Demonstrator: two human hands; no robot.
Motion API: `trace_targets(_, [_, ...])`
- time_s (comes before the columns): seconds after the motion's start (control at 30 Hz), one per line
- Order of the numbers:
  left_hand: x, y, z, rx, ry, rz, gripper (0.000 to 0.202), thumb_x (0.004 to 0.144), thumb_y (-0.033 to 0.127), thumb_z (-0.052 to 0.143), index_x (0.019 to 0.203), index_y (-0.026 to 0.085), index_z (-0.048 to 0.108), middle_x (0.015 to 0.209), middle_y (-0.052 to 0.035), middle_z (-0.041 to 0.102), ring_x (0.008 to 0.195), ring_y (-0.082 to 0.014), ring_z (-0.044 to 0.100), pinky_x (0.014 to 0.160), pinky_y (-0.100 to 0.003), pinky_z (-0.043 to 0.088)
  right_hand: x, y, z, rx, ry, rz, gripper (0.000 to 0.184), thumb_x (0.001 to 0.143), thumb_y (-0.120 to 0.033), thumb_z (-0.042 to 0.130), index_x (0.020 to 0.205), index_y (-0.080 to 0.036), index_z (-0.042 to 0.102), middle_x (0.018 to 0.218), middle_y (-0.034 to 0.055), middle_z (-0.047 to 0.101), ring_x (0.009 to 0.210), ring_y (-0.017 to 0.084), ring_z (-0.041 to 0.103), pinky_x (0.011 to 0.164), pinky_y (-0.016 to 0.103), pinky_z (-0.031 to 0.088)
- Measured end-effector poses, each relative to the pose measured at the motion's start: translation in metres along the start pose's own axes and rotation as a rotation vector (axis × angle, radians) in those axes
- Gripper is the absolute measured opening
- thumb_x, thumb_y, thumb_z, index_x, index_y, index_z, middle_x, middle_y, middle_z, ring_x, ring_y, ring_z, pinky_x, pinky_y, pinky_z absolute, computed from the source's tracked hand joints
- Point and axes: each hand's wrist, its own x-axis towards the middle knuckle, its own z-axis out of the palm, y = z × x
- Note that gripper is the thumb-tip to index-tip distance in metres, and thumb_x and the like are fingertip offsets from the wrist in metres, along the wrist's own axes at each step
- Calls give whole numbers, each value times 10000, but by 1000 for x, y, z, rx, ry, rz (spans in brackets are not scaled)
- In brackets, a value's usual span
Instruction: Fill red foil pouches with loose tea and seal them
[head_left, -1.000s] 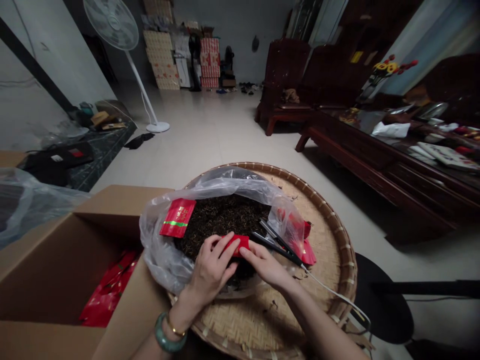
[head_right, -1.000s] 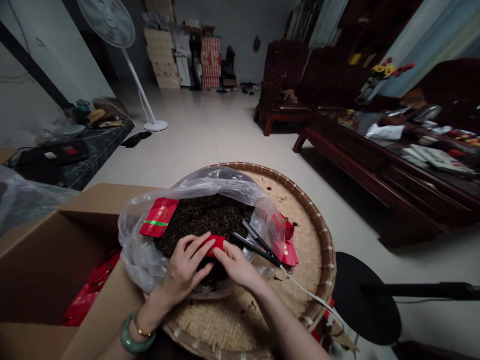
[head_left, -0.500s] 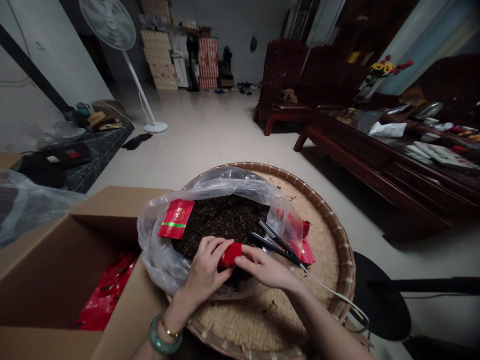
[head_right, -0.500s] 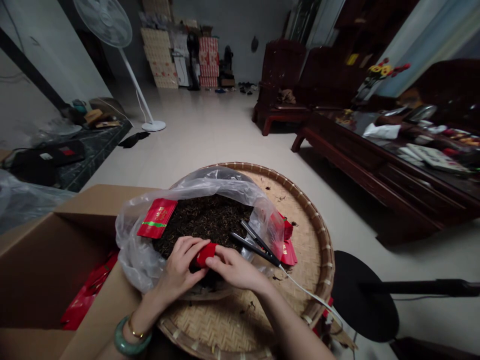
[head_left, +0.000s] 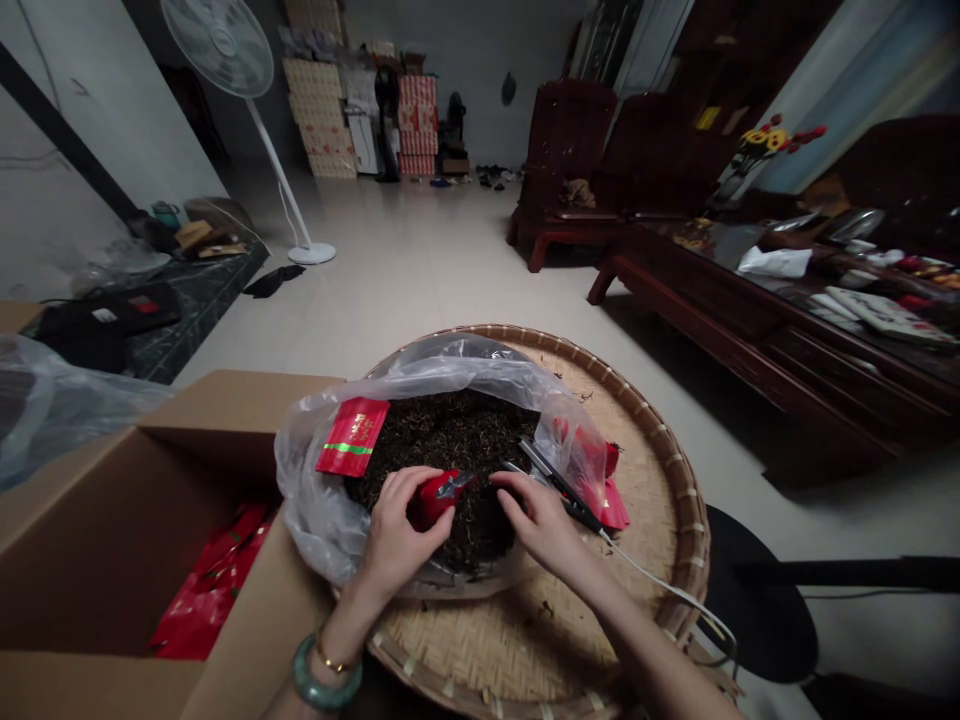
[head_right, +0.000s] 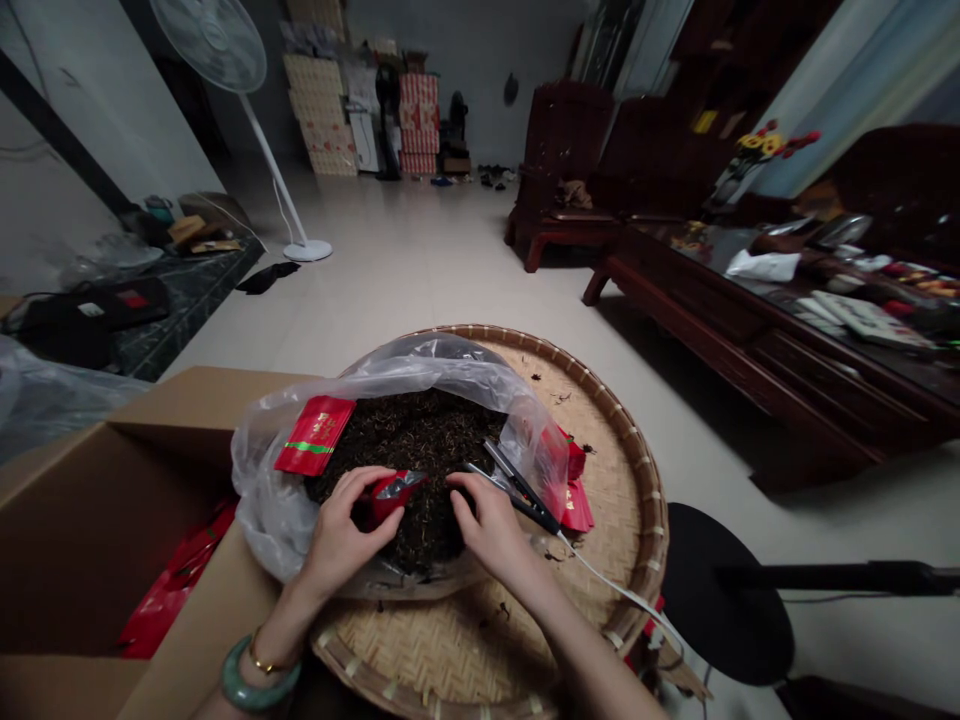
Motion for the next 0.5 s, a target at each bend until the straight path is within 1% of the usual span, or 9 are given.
trace_targets(0.1, [-2, -2, 1, -44, 44, -43, 286, 745, 219, 628, 1025, 195, 574, 1005, -65, 628, 929, -213, 599, 806, -357, 508, 4, 14, 3, -295, 15, -131, 319, 879, -215, 436, 1150, -160, 594, 1189, 144, 623, 1119, 251, 574, 996, 450, 435])
trace_targets(0.17, [-4, -3, 2, -81, 69, -80, 280, 747, 231, 629, 1019, 194, 576, 1003, -65, 625, 925, -210, 605, 794, -344, 516, 12, 15, 7, -461, 28, -153, 382, 877, -189, 436, 1243, -126, 526, 1302, 183, 535, 1222, 267, 493, 1030, 458, 403])
trace_targets(0.23, [-6, -5, 3, -120, 84, -121, 284, 747, 236, 629, 1022, 192, 579, 1008, -64, 624, 918, -205, 612, 775, -324, 524, 24, 9, 12, -641, 19, -124, 462, 863, -172, 478, 1320, -111, 448, 1389, 213, 435, 1284, 300, 416, 1022, 476, 400])
trace_targets(0.3, [-8, -6, 4, -148, 99, -150, 296, 739, 237, 634, 1025, 189, 578, 1013, -64, 622, 913, -202, 616, 749, -304, 532, 39, -2, 20, -813, -20, -57, 555, 837, -182, 553, 1365, -125, 391, 1427, 238, 371, 1273, 344, 408, 957, 490, 440])
trace_targets(0.37, [-9, -7, 4, -161, 108, -165, 305, 733, 235, 638, 1028, 187, 572, 1017, -66, 615, 913, -201, 615, 727, -292, 537, 54, -15, 27, -950, -75, 20, 600, 819, -236, 612, 1368, -153, 386, 1420, 258, 360, 1168, 365, 487, 840, 479, 499])
trace_targets(0.43, [-10, -9, 4, -170, 104, -173, 306, 735, 231, 638, 1029, 187, 565, 1017, -67, 605, 915, -199, 609, 711, -286, 540, 65, -26, 32, -1033, -128, 72, 522, 819, -244, 619, 1306, -163, 451, 1352, 253, 425, 1053, 338, 545, 738, 430, 531])
trace_targets(0.5, [-10, -10, 4, -181, 97, -176, 307, 740, 227, 637, 1035, 189, 559, 1022, -67, 596, 919, -197, 603, 713, -289, 542, 72, -33, 33, -1052, -170, 93, 380, 826, -207, 599, 1197, -164, 525, 1245, 215, 496, 993, 307, 556, 665, 367, 539])
